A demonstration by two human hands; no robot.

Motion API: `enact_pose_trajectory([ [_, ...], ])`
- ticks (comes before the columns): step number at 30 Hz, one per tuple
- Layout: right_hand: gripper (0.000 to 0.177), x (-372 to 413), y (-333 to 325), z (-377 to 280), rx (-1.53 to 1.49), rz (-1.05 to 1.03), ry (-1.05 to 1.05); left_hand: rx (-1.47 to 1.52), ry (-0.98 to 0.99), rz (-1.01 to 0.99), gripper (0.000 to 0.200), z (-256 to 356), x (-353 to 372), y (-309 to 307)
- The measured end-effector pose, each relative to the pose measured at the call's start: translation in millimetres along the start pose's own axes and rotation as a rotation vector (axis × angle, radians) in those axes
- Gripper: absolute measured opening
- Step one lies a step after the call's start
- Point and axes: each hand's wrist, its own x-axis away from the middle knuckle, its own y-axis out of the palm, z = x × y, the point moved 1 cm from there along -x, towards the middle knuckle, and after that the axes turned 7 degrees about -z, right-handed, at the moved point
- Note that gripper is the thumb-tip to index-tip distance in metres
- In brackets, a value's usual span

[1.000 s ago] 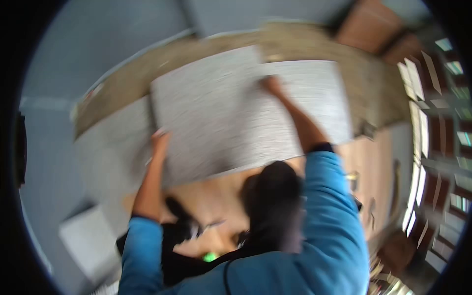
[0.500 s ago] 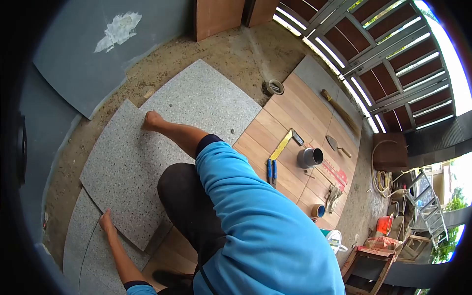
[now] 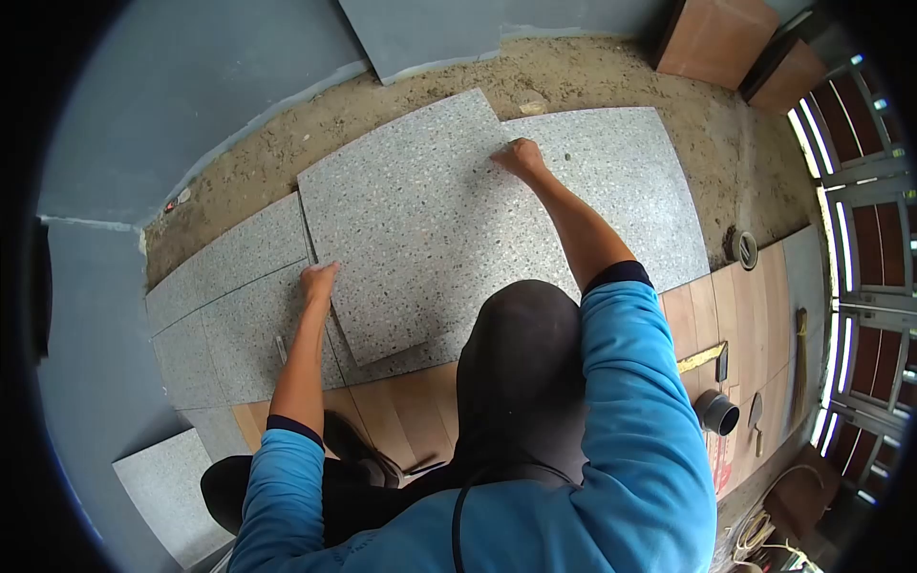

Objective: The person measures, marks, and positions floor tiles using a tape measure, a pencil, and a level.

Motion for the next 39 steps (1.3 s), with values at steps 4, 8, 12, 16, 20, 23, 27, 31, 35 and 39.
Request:
enact_pose_trajectory([
  [4,0.043,-6.2,7.5,3.9,0.004,-0.034,0.019,0.010,0.019,0.055,0.060,6.0,10.4,-3.6],
  [8,0.043,-5.8,8.7,-1.4,0.082,-0.020,0.007,-0.072,0.024,0.075,0.059,3.3,1.3,-3.9],
  [12,0.043,0.7,3.3,-7.1,0.091,-0.046,0.010,-0.112,0.049,0.084,0.058,12.6,11.2,-7.4],
  [16,0.043,3.3,1.8,-10.0,0.079,-0.044,0.015,-0.136,0.048,0.112,0.059,19.2,19.2,-5.7],
  [20,0.045,-2.6,8.8,-7.4,0.165,0.057,-0.057,-0.222,0.007,0.129,0.063,34.5,31.9,-10.6],
  [23,0.050,-14.3,13.0,0.8,0.281,0.072,-0.091,-0.260,-0.013,0.110,0.066,16.7,-2.2,-6.6],
  [27,0.063,-24.1,12.6,4.7,0.343,0.030,-0.172,-0.256,-0.053,0.036,0.036,57.9,36.2,-13.3],
  [31,0.066,-45.0,15.1,18.6,0.369,-0.039,-0.212,-0.309,-0.013,0.156,0.027,44.7,16.7,-9.1],
  [35,0.048,-81.1,35.7,53.1,0.349,0.053,-0.228,-0.292,-0.029,0.098,0.040,42.9,11.7,-18.1],
  [39,0.058,-35.8,18.6,12.0,0.206,0.002,-0.050,-0.348,0.083,0.113,0.042,47.3,7.8,-16.5],
])
